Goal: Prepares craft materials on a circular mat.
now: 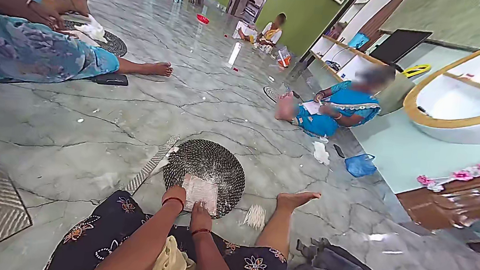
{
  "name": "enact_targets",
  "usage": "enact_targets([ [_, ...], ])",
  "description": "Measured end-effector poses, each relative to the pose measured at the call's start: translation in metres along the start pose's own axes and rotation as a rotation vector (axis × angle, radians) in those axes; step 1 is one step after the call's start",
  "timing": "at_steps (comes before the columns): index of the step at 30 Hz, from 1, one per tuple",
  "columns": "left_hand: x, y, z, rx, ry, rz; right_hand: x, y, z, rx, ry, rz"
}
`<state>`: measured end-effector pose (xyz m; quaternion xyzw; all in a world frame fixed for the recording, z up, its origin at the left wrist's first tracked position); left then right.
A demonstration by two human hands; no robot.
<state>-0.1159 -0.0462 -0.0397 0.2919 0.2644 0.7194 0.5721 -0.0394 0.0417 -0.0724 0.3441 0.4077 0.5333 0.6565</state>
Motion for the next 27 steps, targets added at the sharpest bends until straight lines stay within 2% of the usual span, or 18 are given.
enact_targets([
  [3,-0.003,0.002,0.002,0.004,-0.008,0.006,-0.002,0.019,-0.003,0.029,0.009,-0.026],
  [6,-0.003,0.005,0.0,0.009,-0.009,0.065,0.004,0.033,-0.014,-0.073,0.042,0.01],
  [9,-0.004,0.006,-0.007,0.02,0.005,0.072,0.006,0.025,-0.025,-0.138,0.075,0.04],
  [16,-0.002,-0.001,-0.004,0.02,0.006,0.055,-0.005,0.009,-0.003,0.014,-0.076,-0.072],
  [19,-0.007,0.0,-0.001,0.025,-0.001,0.044,-0.004,0.024,-0.004,0.035,-0.029,-0.024],
  [24,-0.004,-0.002,-0.005,0.029,-0.004,0.05,0.018,0.024,-0.018,-0.073,0.087,-0.004],
  [27,-0.004,0.001,-0.005,0.041,0.02,0.038,0.01,0.016,-0.011,-0.005,0.034,-0.034],
])
Point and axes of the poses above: each hand's wrist, its own z-axis away from the middle knuckle, its own y-axis out of the back of the hand, x = y × z, the point moved 5 cm from there along -z, towards the middle knuckle, and after that the axes turned 14 degrees about y, right-handed, at the moved point
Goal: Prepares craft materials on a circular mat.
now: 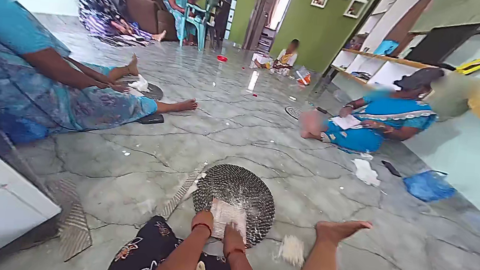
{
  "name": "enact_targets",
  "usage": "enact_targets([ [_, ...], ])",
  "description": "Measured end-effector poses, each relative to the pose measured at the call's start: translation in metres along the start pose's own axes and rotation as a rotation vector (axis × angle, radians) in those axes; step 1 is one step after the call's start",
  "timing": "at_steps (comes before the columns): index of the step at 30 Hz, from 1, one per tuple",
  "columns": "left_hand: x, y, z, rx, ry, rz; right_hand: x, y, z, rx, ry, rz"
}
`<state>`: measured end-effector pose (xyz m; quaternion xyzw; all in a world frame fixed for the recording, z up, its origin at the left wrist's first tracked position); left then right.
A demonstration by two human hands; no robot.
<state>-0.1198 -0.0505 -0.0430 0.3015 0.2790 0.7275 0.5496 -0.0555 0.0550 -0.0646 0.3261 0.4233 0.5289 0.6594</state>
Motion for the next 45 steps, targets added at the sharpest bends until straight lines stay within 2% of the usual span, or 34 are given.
enact_targets([
  [4,0.0,-0.005,0.008,-0.03,-0.023,0.005,-0.008,-0.007,0.012,0.042,-0.115,-0.001],
  [8,-0.007,-0.003,0.016,-0.042,-0.006,-0.006,-0.009,0.003,0.008,0.084,-0.002,0.037],
  [12,-0.004,-0.004,0.012,-0.021,-0.007,-0.018,0.001,-0.001,-0.006,-0.067,0.104,0.101],
  [18,0.001,-0.005,0.011,-0.021,-0.009,-0.036,0.001,-0.006,0.004,0.051,0.057,-0.016],
  [22,0.0,-0.003,0.013,-0.016,0.0,-0.057,0.003,0.006,0.004,0.133,0.085,0.012],
  [27,0.0,-0.004,0.013,-0.022,-0.001,-0.06,0.007,0.0,-0.014,-0.091,0.175,0.108],
  [29,0.001,-0.002,0.012,-0.011,0.01,-0.059,0.005,-0.002,-0.014,-0.06,0.168,0.07],
  [35,0.001,-0.006,0.016,-0.033,0.016,-0.066,-0.007,-0.002,0.013,0.107,0.003,-0.026],
  [38,-0.002,-0.003,0.02,-0.025,0.002,-0.064,-0.005,0.012,0.01,0.123,0.029,-0.037],
  [43,-0.002,0.004,0.015,-0.023,-0.003,-0.045,0.014,0.012,-0.017,-0.066,0.08,0.03],
  [45,-0.001,0.008,0.013,-0.011,0.002,-0.041,0.014,0.007,-0.017,-0.02,0.087,-0.023],
])
Point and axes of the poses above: each hand's wrist, its own z-axis away from the middle knuckle, its own y-axis out of the back of the hand, x = y × z, the point moved 5 cm from there along -z, towards the middle knuckle, and after that the axes turned 14 degrees about y, right-handed, at the moved point
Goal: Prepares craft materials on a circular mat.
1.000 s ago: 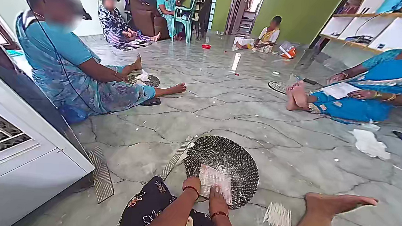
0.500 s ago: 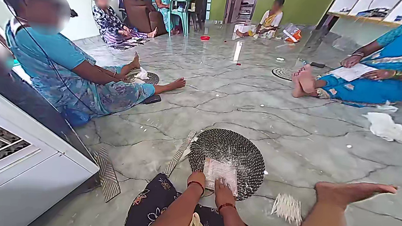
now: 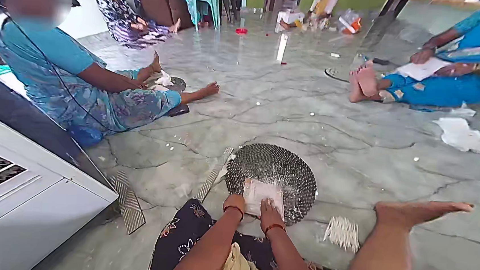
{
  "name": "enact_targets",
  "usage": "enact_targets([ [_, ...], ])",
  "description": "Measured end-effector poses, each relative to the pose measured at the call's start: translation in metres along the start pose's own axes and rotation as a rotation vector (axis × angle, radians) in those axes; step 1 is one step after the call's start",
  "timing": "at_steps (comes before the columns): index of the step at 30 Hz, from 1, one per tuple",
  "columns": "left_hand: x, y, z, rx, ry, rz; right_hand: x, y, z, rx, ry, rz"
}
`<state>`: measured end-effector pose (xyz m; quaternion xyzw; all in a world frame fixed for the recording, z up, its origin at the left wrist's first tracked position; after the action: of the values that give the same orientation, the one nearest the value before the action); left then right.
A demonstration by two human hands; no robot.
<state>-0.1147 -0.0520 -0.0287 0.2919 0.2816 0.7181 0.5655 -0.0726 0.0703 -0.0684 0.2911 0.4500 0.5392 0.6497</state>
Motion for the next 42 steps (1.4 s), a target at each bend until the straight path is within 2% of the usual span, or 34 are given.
enact_targets([
  [3,0.0,-0.005,0.002,0.005,0.008,-0.014,-0.01,-0.014,0.018,0.153,-0.024,-0.066],
  [6,-0.004,-0.02,0.0,0.026,0.001,-0.047,-0.014,-0.023,0.028,0.158,-0.089,-0.121],
  [11,-0.002,-0.016,-0.016,0.114,-0.003,-0.067,0.028,-0.003,0.039,0.326,-0.217,-0.274],
  [13,-0.001,-0.016,-0.018,0.105,0.01,-0.059,0.042,-0.007,0.042,0.369,-0.192,-0.302],
  [15,0.004,-0.016,-0.02,0.102,0.005,-0.072,0.04,-0.011,0.032,0.311,-0.082,-0.21],
  [17,0.008,-0.016,-0.021,0.102,0.002,-0.069,0.028,-0.01,0.018,0.172,0.008,-0.095],
  [19,0.008,-0.016,-0.023,0.102,0.001,-0.074,0.015,-0.011,0.007,0.058,0.06,-0.025],
  [21,0.006,-0.016,-0.026,0.104,-0.004,-0.081,0.006,-0.017,-0.004,0.016,0.102,0.028],
  [27,0.007,-0.018,-0.025,0.108,-0.001,-0.079,-0.009,-0.036,0.005,0.215,0.067,0.009],
  [30,0.009,-0.018,-0.018,0.13,-0.017,-0.116,-0.016,-0.028,0.015,0.187,0.031,-0.001],
  [32,0.005,-0.018,-0.015,0.143,-0.016,-0.14,-0.009,-0.015,0.026,0.159,-0.014,-0.089],
  [35,-0.003,-0.016,-0.006,0.135,-0.03,-0.141,0.023,0.008,0.065,0.236,-0.106,-0.285],
  [40,-0.014,-0.009,0.004,0.124,-0.11,-0.061,0.056,0.024,0.155,0.121,-0.13,-0.34],
  [42,-0.012,-0.011,0.01,0.071,-0.195,-0.015,0.064,0.023,0.186,0.232,-0.16,-0.484],
])
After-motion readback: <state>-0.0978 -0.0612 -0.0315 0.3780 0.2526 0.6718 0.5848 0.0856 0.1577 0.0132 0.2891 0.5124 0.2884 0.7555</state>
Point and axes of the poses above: each hand's wrist, its own z-axis away from the middle knuckle, its own y-axis out of the back of the hand, x = y × z, the point moved 5 cm from there along -z, towards the middle knuckle, and after that the axes turned 14 degrees about y, right-handed, at the moved point
